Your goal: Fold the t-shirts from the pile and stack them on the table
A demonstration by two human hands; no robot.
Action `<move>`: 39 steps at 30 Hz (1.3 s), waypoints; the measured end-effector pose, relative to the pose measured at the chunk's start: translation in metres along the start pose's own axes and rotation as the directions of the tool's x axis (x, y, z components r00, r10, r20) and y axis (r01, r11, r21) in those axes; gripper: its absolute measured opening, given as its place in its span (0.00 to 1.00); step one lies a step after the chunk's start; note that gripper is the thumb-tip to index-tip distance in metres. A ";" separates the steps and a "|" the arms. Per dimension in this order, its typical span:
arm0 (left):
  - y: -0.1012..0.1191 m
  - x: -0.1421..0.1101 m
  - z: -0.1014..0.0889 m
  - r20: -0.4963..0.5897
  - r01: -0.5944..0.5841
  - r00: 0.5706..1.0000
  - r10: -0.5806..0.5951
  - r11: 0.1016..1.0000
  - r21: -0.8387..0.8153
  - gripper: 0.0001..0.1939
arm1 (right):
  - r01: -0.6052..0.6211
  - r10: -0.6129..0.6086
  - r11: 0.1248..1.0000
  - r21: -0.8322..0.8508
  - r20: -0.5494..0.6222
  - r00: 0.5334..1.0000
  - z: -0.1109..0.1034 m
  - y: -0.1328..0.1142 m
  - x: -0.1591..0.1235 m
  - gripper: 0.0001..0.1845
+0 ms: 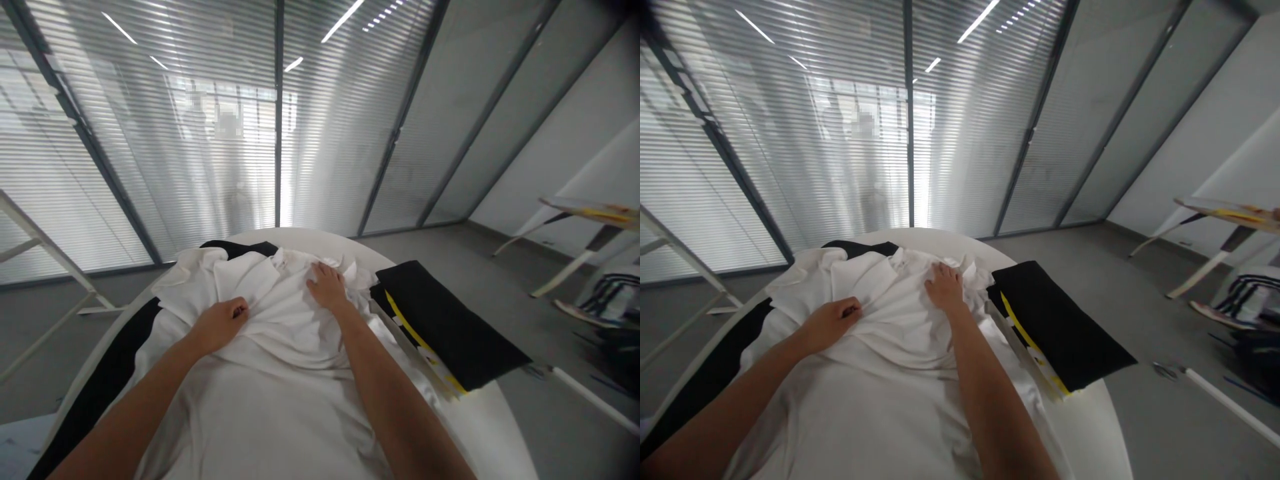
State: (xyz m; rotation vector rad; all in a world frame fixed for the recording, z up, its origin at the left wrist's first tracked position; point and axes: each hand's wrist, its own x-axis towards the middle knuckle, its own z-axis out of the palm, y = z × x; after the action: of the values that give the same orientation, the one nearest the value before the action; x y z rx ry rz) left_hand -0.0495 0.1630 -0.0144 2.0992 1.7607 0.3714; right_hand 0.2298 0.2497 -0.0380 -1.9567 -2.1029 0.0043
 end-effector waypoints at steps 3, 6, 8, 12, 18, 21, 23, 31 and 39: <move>0.001 0.000 0.001 -0.023 0.028 0.999 -0.028 1.000 0.000 0.12 | -0.091 0.091 0.996 -0.015 -0.043 0.995 0.004 0.007 0.004 0.33; 0.001 0.003 -0.002 -0.032 0.014 0.999 -0.017 0.997 -0.078 0.12 | -0.103 0.099 0.994 -0.032 -0.114 0.989 0.007 0.004 0.002 0.32; -0.003 0.012 -0.009 -0.040 0.015 0.999 -0.021 0.991 -0.133 0.13 | -0.090 0.081 0.995 -0.046 -0.155 0.984 0.007 0.000 -0.002 0.30; -0.020 0.050 -0.029 -0.226 -0.003 0.974 0.002 1.000 -0.003 0.17 | -0.043 0.039 0.999 -0.024 -0.148 0.988 0.001 -0.005 -0.006 0.26; -0.046 0.098 -0.033 -0.441 0.127 0.897 -0.031 0.973 0.191 0.30 | 0.054 -0.055 0.998 -0.008 -0.085 0.995 -0.001 -0.003 -0.007 0.22; -0.051 0.102 -0.025 -0.478 0.210 0.870 -0.117 0.967 0.146 0.30 | 0.070 -0.069 0.998 0.006 -0.106 0.992 0.002 -0.002 -0.006 0.22; -0.053 0.103 -0.021 -0.468 0.239 0.872 -0.144 0.960 0.149 0.28 | 0.074 -0.072 0.997 0.010 -0.119 0.990 0.004 -0.001 -0.005 0.22; -0.060 0.109 -0.026 -0.549 0.318 0.816 -0.179 0.933 0.169 0.20 | 0.069 -0.070 0.998 -0.010 -0.107 0.992 0.004 -0.001 -0.005 0.22; -0.073 0.092 -0.065 -0.815 0.384 0.521 -0.254 0.923 -0.043 0.22 | 0.019 -0.020 1.000 -0.022 -0.093 0.995 0.005 0.000 -0.003 0.24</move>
State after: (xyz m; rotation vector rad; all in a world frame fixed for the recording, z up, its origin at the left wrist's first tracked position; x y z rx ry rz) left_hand -0.1250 0.2711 0.0076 1.6951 2.6983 1.3034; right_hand 0.2293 0.2476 -0.0435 -1.9096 -2.0706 -0.1113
